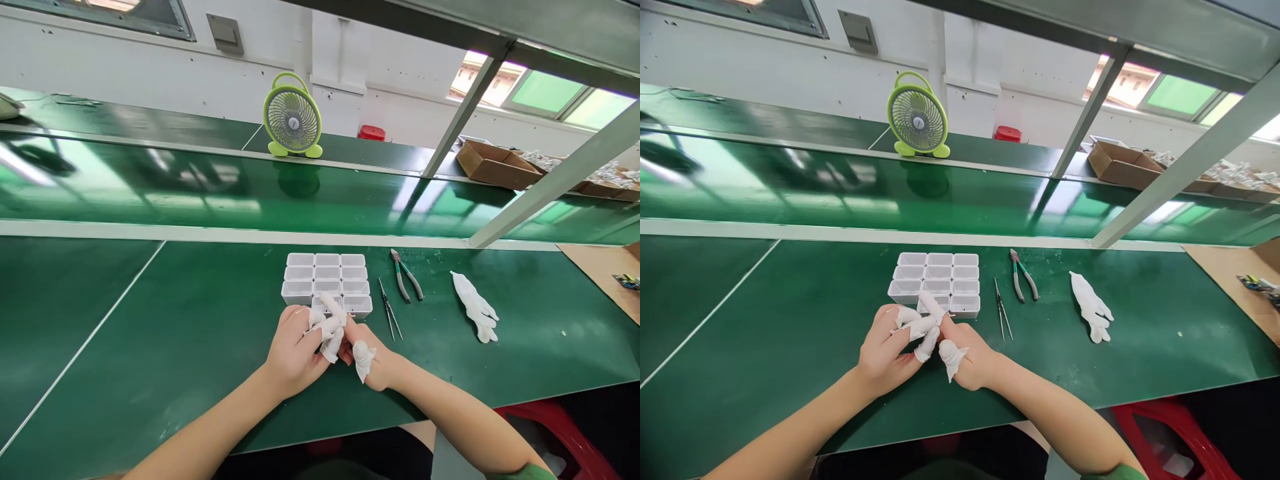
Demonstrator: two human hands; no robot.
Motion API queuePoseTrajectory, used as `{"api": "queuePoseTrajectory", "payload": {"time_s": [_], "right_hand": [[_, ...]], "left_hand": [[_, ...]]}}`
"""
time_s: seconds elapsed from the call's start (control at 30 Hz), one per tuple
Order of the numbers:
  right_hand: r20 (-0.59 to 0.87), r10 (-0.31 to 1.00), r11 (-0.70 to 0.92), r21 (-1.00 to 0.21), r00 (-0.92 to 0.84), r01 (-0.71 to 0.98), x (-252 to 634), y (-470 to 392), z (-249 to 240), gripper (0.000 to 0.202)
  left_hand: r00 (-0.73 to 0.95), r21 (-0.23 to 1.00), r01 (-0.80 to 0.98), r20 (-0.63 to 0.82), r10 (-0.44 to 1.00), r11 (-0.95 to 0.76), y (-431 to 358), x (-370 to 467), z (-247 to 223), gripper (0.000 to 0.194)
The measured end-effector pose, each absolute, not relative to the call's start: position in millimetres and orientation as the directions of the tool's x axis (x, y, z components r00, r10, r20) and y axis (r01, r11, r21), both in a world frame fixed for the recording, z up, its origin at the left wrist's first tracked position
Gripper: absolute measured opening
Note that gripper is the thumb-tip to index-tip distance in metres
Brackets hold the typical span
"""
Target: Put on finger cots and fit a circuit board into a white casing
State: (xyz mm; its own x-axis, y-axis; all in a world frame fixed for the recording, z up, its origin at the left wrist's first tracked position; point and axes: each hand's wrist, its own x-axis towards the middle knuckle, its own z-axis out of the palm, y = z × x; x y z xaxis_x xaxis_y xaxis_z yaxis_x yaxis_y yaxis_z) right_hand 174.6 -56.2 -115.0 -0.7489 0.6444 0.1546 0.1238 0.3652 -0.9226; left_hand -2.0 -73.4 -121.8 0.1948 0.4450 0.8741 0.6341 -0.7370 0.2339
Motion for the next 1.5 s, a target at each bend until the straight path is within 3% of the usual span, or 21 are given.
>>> {"api": "queuePoseTrajectory", "payload": {"time_s": [0.3, 0.43, 0.53, 0.63, 0.8, 1.0, 1.17, 1.27, 1.37, 1.5], "right_hand": [[0.365, 0.644, 0.646, -0.731, -0.673, 0.221, 175.2, -53.5, -121.8, 0.077], [0.533, 0.584, 0.767, -0.609, -0.612, 0.202, 177.9, -50.6, -127.3, 0.061], [0.57, 0.537, 0.829, -0.495, -0.622, 0.262, 180.2, -51.1, -135.4, 0.053], [0.528, 0.524, 0.849, -0.387, -0.668, 0.359, 179.9, -53.2, -139.9, 0.045], [0.501, 0.565, 0.82, -0.255, -0.655, 0.512, 175.5, -55.8, -136.9, 0.02], [0.585, 0.482, 0.857, -0.158, -0.652, 0.491, 172.1, -55.5, -141.7, 0.01], [0.629, 0.487, 0.864, -0.246, -0.606, 0.439, 167.8, -59.2, -135.6, 0.013], [0.583, 0.606, 0.795, -0.452, -0.541, 0.404, 167.5, -61.0, -126.2, 0.015], [0.5, 0.769, 0.636, -0.662, -0.399, 0.396, 168.7, -60.5, -120.4, 0.003], [0.364, 0.893, 0.432, -0.859, -0.265, 0.274, 170.2, -57.5, -120.6, 0.007]], "left_hand": [[0.209, 0.294, 0.523, 0.866, 0.455, -0.8, -76.5, -1.8, -114.2, 0.011], [0.043, 0.49, 0.477, 0.816, 0.577, -0.729, -74.0, -12.4, -109.0, 0.024], [-0.049, 0.785, 0.298, 0.581, 0.812, -0.543, -67.5, -20.4, -106.2, 0.019], [0.102, 0.97, 0.026, 0.239, 0.966, -0.243, -61.6, -24.7, -105.8, 0.022], [0.245, 0.989, -0.142, 0.066, 0.967, -0.032, -60.9, -26.1, -105.4, 0.024], [0.32, 0.968, -0.224, -0.04, 0.946, 0.117, -62.3, -24.6, -100.6, 0.033], [0.309, 0.971, -0.213, -0.038, 0.95, 0.108, -60.6, -25.5, -100.5, 0.032], [0.314, 0.927, -0.359, 0.011, 0.949, 0.108, -58.7, -27.1, -96.1, 0.032], [0.385, 0.836, -0.512, 0.019, 0.923, 0.196, -57.2, -29.5, -90.7, 0.049], [0.514, 0.763, -0.554, -0.002, 0.858, 0.334, -56.7, -30.7, -89.7, 0.062]]}}
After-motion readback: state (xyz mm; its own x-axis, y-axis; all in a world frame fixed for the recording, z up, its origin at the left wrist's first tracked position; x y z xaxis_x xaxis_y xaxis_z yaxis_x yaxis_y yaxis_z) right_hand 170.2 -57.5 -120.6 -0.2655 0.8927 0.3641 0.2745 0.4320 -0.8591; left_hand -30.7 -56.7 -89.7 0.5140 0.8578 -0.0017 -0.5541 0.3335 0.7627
